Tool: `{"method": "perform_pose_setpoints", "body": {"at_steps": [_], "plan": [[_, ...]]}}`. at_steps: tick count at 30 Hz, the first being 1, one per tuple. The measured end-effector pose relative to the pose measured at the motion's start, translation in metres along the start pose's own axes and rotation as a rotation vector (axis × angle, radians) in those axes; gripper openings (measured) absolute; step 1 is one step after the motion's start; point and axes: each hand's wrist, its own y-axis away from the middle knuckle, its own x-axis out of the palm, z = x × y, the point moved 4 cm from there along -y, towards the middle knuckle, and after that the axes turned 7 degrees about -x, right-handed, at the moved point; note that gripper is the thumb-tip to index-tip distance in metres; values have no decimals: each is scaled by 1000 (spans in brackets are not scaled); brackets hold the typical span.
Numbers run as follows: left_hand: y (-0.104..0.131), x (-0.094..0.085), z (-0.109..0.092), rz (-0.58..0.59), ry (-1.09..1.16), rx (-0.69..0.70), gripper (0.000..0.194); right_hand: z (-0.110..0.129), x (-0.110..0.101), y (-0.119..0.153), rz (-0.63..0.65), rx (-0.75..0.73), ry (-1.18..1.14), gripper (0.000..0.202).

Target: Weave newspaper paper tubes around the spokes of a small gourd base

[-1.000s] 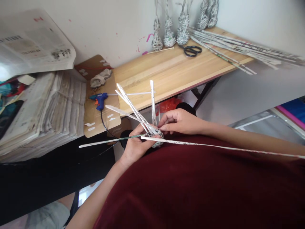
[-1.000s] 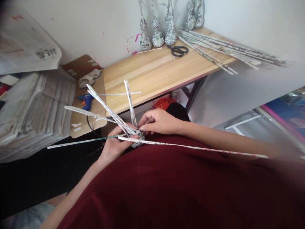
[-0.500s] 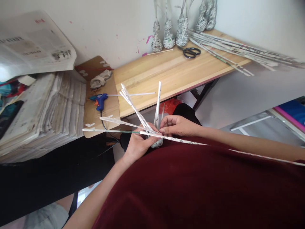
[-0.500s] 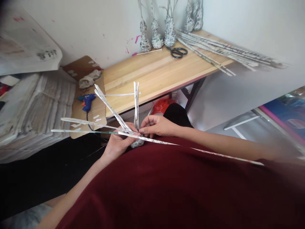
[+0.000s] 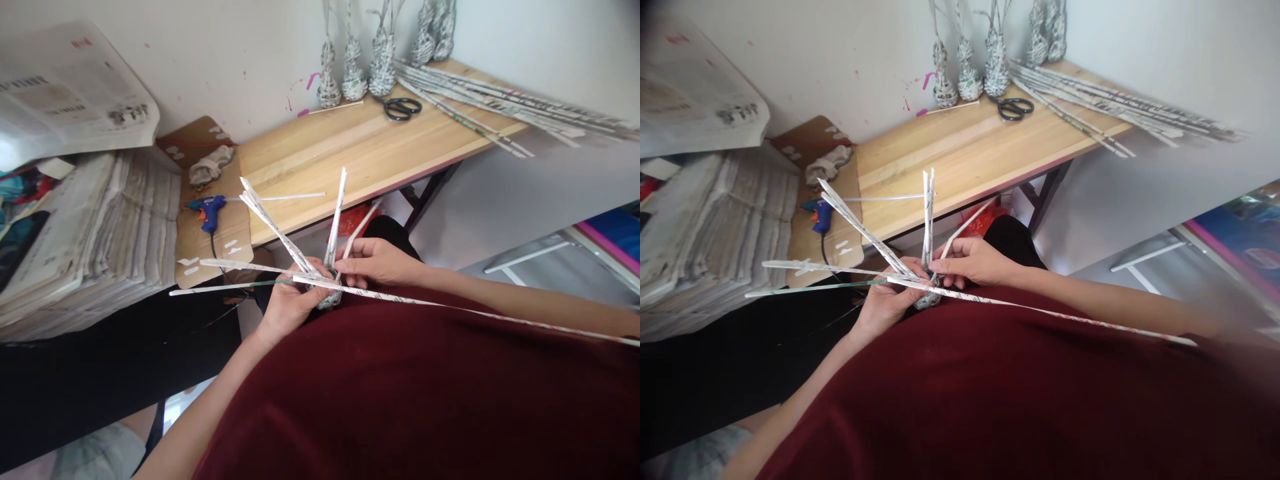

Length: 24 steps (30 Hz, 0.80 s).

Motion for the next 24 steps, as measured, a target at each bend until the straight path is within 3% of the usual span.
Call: {"method": "perform_pose_setpoints", "body": {"at_steps": [8,13,19,24], "plan": [[1,-1,2,-51,-8,4,21,14,5,3,-99,-118,294,23],[0,0,4,-37,31,-31,23,22,3,7,-129,-286,403,12],[-3,3,4,-54,77,-31,21,15,-7,3,-72,-122,456,22],[-6,3,5,-45,50,-23,21,37,-8,15,-124,-421,643,23]]}}
